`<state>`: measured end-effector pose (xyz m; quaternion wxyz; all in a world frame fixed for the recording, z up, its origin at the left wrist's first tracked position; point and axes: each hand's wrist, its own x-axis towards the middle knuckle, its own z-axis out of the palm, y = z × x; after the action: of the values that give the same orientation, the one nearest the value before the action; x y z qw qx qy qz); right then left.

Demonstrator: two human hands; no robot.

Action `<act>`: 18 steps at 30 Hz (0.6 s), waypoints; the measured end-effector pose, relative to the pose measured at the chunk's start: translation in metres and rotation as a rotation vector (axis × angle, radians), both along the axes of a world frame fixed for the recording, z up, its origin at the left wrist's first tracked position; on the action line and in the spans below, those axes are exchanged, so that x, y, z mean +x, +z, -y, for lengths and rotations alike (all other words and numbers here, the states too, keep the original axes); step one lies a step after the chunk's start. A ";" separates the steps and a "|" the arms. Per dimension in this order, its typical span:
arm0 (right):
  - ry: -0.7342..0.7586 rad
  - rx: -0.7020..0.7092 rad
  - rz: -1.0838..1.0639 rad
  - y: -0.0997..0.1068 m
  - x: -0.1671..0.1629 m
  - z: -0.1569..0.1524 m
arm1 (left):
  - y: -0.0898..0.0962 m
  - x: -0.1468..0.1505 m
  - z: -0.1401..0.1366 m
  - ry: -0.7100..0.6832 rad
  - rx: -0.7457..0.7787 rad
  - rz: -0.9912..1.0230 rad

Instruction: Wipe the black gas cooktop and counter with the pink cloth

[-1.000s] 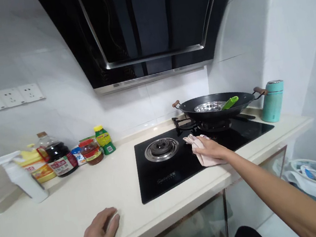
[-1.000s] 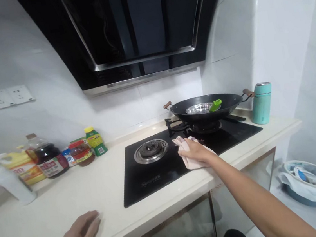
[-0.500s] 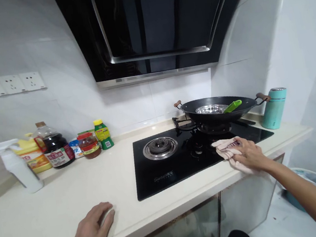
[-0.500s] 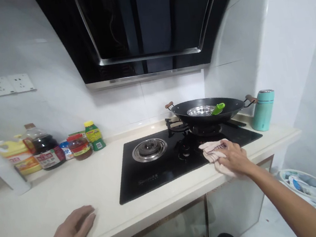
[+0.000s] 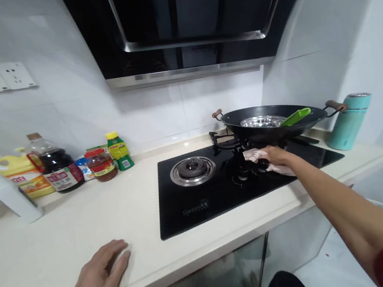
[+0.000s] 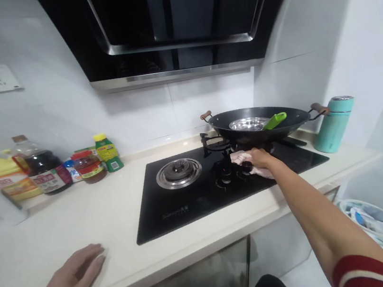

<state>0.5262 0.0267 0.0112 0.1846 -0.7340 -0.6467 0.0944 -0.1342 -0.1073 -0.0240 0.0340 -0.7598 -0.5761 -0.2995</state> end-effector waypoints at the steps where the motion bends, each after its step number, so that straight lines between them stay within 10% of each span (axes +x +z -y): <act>1: 0.033 -0.038 -0.020 0.003 -0.003 -0.006 | 0.000 0.001 0.000 -0.004 0.009 0.002; 9: 0.129 -0.314 0.017 0.025 -0.039 -0.044 | -0.003 0.000 -0.002 0.004 0.047 -0.022; 18: 0.234 -0.223 0.073 0.038 -0.083 -0.036 | -0.004 0.001 -0.002 0.006 0.036 -0.001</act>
<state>0.4437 0.0622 0.0493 0.0662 -0.6726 -0.7196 0.1594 -0.1331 -0.1048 -0.0284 0.0490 -0.7575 -0.5728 -0.3093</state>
